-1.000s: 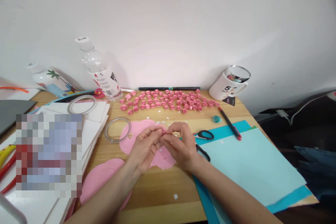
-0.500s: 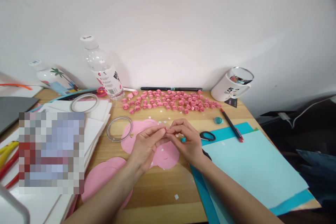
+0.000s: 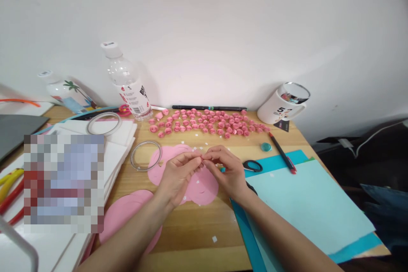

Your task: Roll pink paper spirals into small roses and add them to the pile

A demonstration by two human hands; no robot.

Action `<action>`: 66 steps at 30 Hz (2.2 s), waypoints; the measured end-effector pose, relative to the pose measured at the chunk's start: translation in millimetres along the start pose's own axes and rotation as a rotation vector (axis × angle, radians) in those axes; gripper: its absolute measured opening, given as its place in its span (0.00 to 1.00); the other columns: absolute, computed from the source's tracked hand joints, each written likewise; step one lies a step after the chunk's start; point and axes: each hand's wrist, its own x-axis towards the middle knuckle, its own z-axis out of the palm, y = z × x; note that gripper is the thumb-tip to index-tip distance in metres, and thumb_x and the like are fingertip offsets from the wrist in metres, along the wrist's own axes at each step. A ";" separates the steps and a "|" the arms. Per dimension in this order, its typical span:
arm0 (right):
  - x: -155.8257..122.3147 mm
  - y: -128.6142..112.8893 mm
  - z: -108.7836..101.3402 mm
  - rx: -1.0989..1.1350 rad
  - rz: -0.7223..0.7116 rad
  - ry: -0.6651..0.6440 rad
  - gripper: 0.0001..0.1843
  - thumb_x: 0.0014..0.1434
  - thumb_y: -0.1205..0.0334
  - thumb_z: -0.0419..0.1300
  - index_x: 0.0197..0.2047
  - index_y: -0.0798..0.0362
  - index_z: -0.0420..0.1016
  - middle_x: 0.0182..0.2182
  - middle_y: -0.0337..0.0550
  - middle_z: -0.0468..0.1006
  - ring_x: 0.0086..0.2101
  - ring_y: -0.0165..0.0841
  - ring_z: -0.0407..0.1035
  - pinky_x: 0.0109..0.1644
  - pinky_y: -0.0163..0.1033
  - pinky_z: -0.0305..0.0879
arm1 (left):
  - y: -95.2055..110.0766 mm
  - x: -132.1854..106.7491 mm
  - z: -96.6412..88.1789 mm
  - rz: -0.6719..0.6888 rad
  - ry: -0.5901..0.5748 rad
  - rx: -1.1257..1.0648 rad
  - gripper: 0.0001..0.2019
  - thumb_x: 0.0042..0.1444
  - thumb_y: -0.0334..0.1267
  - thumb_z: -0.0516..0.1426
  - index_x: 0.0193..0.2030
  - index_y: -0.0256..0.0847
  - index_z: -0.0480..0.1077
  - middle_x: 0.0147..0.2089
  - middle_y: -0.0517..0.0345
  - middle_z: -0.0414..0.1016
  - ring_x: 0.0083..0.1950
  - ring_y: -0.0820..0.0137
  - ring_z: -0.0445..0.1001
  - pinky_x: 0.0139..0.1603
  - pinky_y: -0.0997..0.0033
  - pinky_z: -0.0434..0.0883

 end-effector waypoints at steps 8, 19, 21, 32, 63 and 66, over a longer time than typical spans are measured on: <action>-3.4 -1.0 4.2 -0.092 -0.074 0.041 0.09 0.54 0.68 0.61 0.39 0.50 0.76 0.34 0.43 0.72 0.26 0.27 0.68 0.28 0.34 0.70 | -0.5 0.1 1.0 -0.076 -0.026 -0.078 0.07 0.40 0.31 0.66 0.27 0.32 0.74 0.29 0.54 0.77 0.33 0.70 0.75 0.40 0.69 0.70; 0.4 4.1 -4.6 -0.082 -0.059 -0.066 0.05 0.56 0.68 0.58 0.37 0.50 0.74 0.36 0.45 0.71 0.34 0.31 0.69 0.33 0.36 0.71 | 3.3 -1.2 1.1 -0.074 -0.094 0.017 0.09 0.40 0.32 0.67 0.29 0.34 0.74 0.32 0.54 0.76 0.36 0.69 0.73 0.41 0.69 0.68; 3.7 3.7 -9.2 -0.008 -0.036 -0.137 0.04 0.56 0.66 0.59 0.36 0.51 0.74 0.37 0.45 0.71 0.34 0.31 0.69 0.32 0.35 0.71 | 5.6 -0.7 -0.2 -0.081 -0.121 0.056 0.09 0.40 0.32 0.67 0.29 0.34 0.74 0.32 0.54 0.76 0.35 0.71 0.73 0.40 0.70 0.68; 13.6 -0.7 -25.7 0.166 0.081 -0.372 0.03 0.56 0.63 0.61 0.35 0.50 0.76 0.39 0.44 0.71 0.38 0.31 0.69 0.36 0.36 0.71 | 17.3 -0.1 -6.5 -0.018 -0.235 0.318 0.06 0.41 0.31 0.66 0.29 0.37 0.76 0.28 0.57 0.76 0.30 0.74 0.71 0.33 0.74 0.65; 10.9 -3.0 -23.6 0.159 0.034 -0.251 0.04 0.51 0.66 0.64 0.34 0.51 0.76 0.37 0.44 0.75 0.32 0.30 0.70 0.30 0.34 0.71 | 11.6 -0.5 -2.2 -0.106 -0.260 0.115 0.07 0.41 0.31 0.65 0.30 0.36 0.75 0.32 0.55 0.76 0.36 0.69 0.74 0.42 0.68 0.67; 13.3 -2.0 -29.0 0.189 0.051 -0.329 0.05 0.51 0.64 0.65 0.33 0.51 0.77 0.38 0.44 0.74 0.35 0.31 0.71 0.32 0.35 0.71 | 12.8 -0.5 -3.7 -0.050 -0.269 0.213 0.06 0.41 0.30 0.66 0.28 0.36 0.75 0.29 0.58 0.76 0.32 0.73 0.73 0.36 0.72 0.66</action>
